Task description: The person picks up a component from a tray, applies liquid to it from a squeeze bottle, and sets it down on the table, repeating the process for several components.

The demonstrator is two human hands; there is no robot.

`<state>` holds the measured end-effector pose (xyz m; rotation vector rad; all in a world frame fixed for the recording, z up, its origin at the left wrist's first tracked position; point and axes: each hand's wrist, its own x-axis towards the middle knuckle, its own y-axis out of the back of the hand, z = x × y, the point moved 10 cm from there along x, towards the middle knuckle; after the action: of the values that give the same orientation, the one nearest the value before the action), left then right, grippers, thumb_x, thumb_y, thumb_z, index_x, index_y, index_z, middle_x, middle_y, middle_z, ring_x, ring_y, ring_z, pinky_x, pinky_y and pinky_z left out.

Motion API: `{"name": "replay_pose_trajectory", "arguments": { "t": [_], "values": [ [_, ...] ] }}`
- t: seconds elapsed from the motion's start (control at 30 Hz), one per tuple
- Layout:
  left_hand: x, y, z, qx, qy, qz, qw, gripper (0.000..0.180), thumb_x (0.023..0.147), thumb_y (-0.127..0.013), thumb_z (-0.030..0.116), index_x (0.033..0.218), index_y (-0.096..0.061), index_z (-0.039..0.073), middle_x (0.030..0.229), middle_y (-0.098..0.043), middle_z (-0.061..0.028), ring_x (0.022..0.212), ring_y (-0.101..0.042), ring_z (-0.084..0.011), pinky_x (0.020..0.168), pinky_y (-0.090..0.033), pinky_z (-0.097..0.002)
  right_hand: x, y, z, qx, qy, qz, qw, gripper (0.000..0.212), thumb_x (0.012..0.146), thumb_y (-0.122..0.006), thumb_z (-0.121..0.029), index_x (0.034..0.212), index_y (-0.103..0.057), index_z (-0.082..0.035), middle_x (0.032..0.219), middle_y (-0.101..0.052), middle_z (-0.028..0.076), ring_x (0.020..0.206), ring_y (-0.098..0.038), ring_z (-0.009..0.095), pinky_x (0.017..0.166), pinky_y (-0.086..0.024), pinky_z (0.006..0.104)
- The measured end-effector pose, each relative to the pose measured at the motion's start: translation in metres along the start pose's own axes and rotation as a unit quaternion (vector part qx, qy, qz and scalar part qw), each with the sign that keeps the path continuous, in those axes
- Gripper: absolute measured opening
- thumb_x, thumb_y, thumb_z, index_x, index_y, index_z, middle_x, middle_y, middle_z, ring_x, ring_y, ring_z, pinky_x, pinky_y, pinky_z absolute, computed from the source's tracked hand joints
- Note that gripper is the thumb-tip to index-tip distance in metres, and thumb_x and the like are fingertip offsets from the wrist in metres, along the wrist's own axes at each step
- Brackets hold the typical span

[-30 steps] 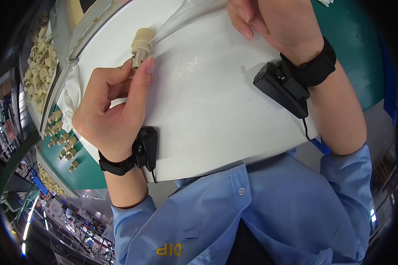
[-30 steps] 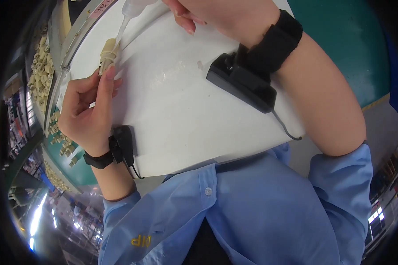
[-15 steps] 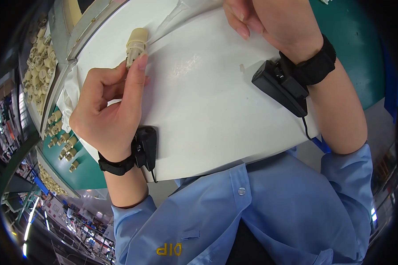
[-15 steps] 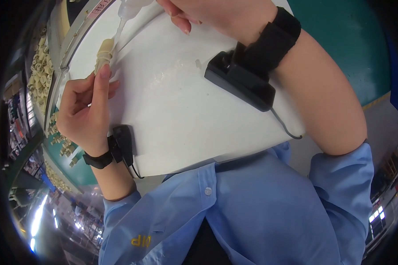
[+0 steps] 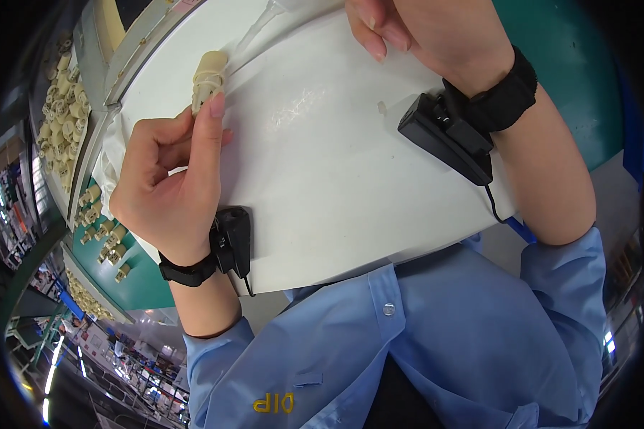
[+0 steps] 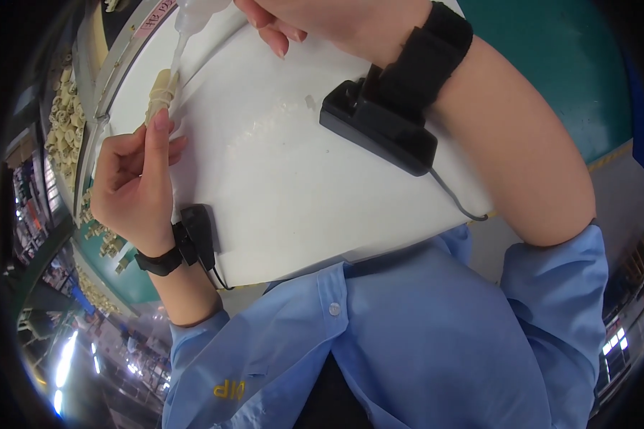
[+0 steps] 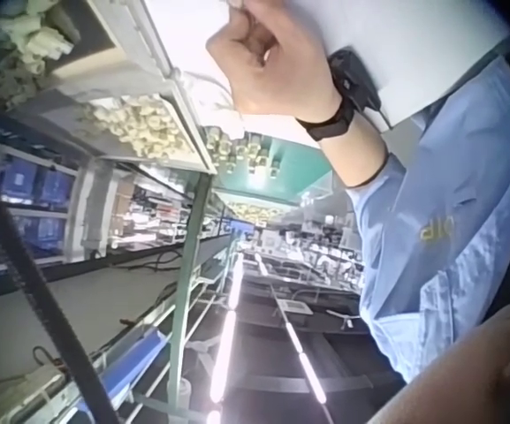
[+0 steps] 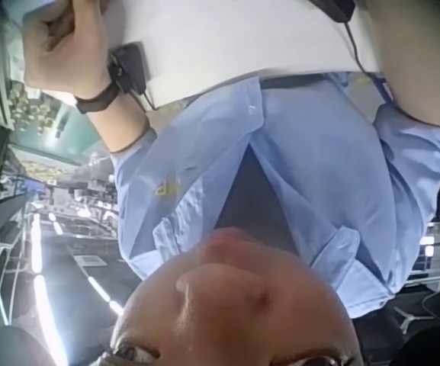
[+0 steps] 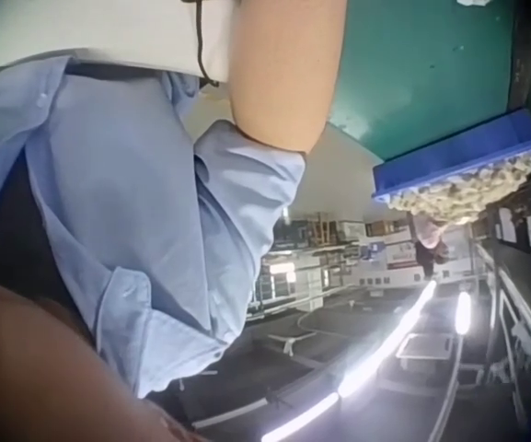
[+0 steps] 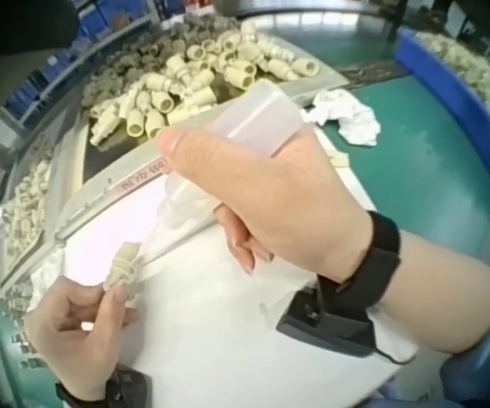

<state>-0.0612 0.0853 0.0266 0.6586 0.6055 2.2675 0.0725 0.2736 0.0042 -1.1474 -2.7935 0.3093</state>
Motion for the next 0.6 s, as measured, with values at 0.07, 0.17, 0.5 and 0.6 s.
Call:
{"name": "replay_pose_trajectory", "arguments": {
  "t": [0.07, 0.17, 0.5, 0.6],
  "values": [
    [-0.0015, 0.001, 0.0006, 0.017, 0.002, -0.001, 1.0, 0.018, 0.083, -0.082, 0.001, 0.081, -0.066, -0.006, 0.071, -0.073, -0.0106, 0.063, -0.072, -0.0123, 0.057, -0.053, -0.018, -0.0001, 0.002, -0.0004, 0.005, -0.007, 0.003, 1.0, 0.032, 0.099, -0.065, -0.033, 0.092, -0.071, -0.002, 0.048, -0.054, 0.003, 0.034, -0.048, 0.009, 0.032, -0.036, 0.0248],
    [0.0001, -0.0021, 0.0062, 0.023, -0.008, 0.002, 1.0, 0.017, 0.083, -0.082, 0.0, 0.082, -0.066, -0.006, 0.072, -0.073, -0.0111, 0.064, -0.073, -0.0127, 0.058, -0.054, -0.0184, -0.0002, 0.0059, 0.0015, 0.017, -0.021, 0.008, 1.0, 0.033, 0.099, -0.065, -0.034, 0.093, -0.071, -0.002, 0.049, -0.054, 0.003, 0.034, -0.048, 0.01, 0.032, -0.036, 0.0243],
    [-0.0007, -0.0027, 0.0063, 0.024, -0.014, -0.006, 1.0, 0.016, 0.082, -0.082, -0.002, 0.084, -0.067, -0.007, 0.076, -0.074, -0.0129, 0.065, -0.073, -0.0133, 0.059, -0.055, -0.0193, 0.0012, 0.0013, 0.0002, -0.037, -0.005, -0.032, 0.999, 0.034, 0.099, -0.065, -0.035, 0.093, -0.071, -0.002, 0.048, -0.053, 0.003, 0.034, -0.048, 0.009, 0.032, -0.037, 0.0243],
    [-0.0008, -0.0022, 0.0057, -0.001, -0.019, -0.004, 1.0, 0.016, 0.082, -0.082, -0.002, 0.084, -0.067, -0.007, 0.076, -0.074, -0.0132, 0.065, -0.073, -0.0132, 0.059, -0.055, -0.0192, 0.0007, 0.002, -0.0002, -0.045, -0.01, -0.029, 0.999, 0.034, 0.099, -0.065, -0.035, 0.093, -0.071, -0.002, 0.048, -0.053, 0.003, 0.034, -0.048, 0.009, 0.032, -0.037, 0.025]
  ]
}}
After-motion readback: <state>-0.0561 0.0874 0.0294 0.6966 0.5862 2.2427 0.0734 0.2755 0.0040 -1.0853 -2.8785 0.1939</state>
